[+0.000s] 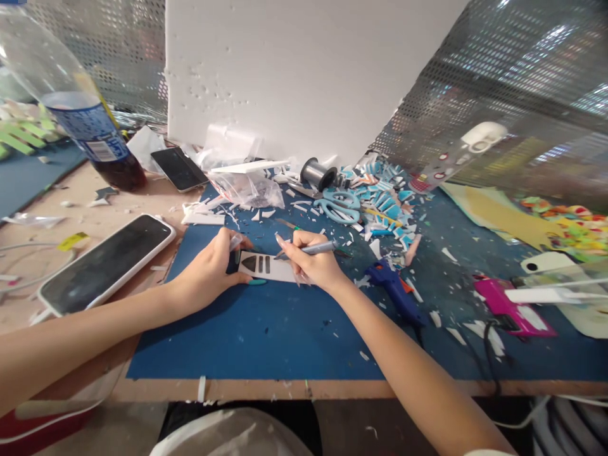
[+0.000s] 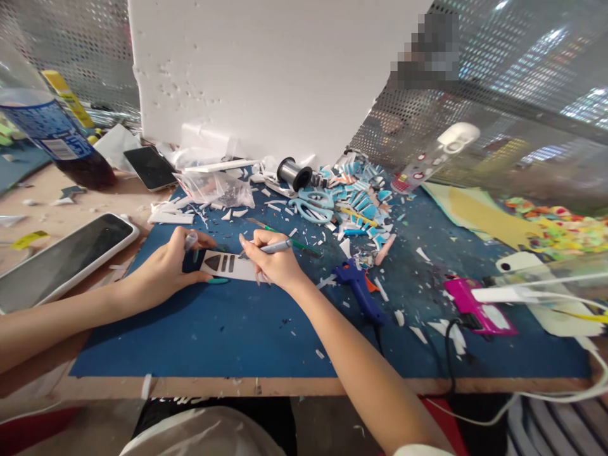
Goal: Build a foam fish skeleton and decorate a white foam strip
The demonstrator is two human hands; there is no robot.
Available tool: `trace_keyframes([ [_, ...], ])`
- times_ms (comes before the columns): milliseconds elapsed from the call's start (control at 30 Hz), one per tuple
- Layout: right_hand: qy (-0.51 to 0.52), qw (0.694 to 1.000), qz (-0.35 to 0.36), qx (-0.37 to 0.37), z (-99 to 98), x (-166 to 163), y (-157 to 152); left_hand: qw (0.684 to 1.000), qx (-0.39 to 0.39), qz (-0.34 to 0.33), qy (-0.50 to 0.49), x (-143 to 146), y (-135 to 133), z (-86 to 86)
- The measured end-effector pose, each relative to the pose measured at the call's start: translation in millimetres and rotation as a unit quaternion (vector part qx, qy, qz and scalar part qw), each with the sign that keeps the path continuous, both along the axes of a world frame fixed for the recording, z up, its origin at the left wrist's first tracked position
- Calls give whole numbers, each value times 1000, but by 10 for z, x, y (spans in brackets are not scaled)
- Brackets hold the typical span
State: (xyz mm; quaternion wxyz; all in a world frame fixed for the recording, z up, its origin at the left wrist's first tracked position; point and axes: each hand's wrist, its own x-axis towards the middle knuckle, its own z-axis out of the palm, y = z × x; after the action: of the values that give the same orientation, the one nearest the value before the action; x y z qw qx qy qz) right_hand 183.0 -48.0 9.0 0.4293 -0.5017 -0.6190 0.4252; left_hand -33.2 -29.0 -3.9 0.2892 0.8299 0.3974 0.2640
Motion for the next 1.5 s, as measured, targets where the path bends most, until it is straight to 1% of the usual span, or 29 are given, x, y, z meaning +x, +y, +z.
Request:
trace_keyframes([
  [167,-10,1000,11,-5,-11,7,13,1000,23,9,-8,-7,11,-44],
  [333,-16,1000,16,5,-2,5,11,999,40,8,-2,-13,12,-42],
  [667,-55,997,45,10,-8,39,5,999,38,12,7,3,10,4],
  [967,-40,996,77,-3,9,53,-11,999,43,3,-3,-11,22,-37],
  [1033,-37,997,73,2,8,45,-17,999,46,2,-7,-13,24,-48],
  [1200,-25,1000,11,13,9,8,-20,999,47,1,-2,-15,21,-52],
  [1367,-14,1000,16,12,6,0,-9,999,48,2,3,-9,17,-36],
  [1500,-29,999,19,17,-6,7,-3,999,52,1,2,-8,18,-33],
])
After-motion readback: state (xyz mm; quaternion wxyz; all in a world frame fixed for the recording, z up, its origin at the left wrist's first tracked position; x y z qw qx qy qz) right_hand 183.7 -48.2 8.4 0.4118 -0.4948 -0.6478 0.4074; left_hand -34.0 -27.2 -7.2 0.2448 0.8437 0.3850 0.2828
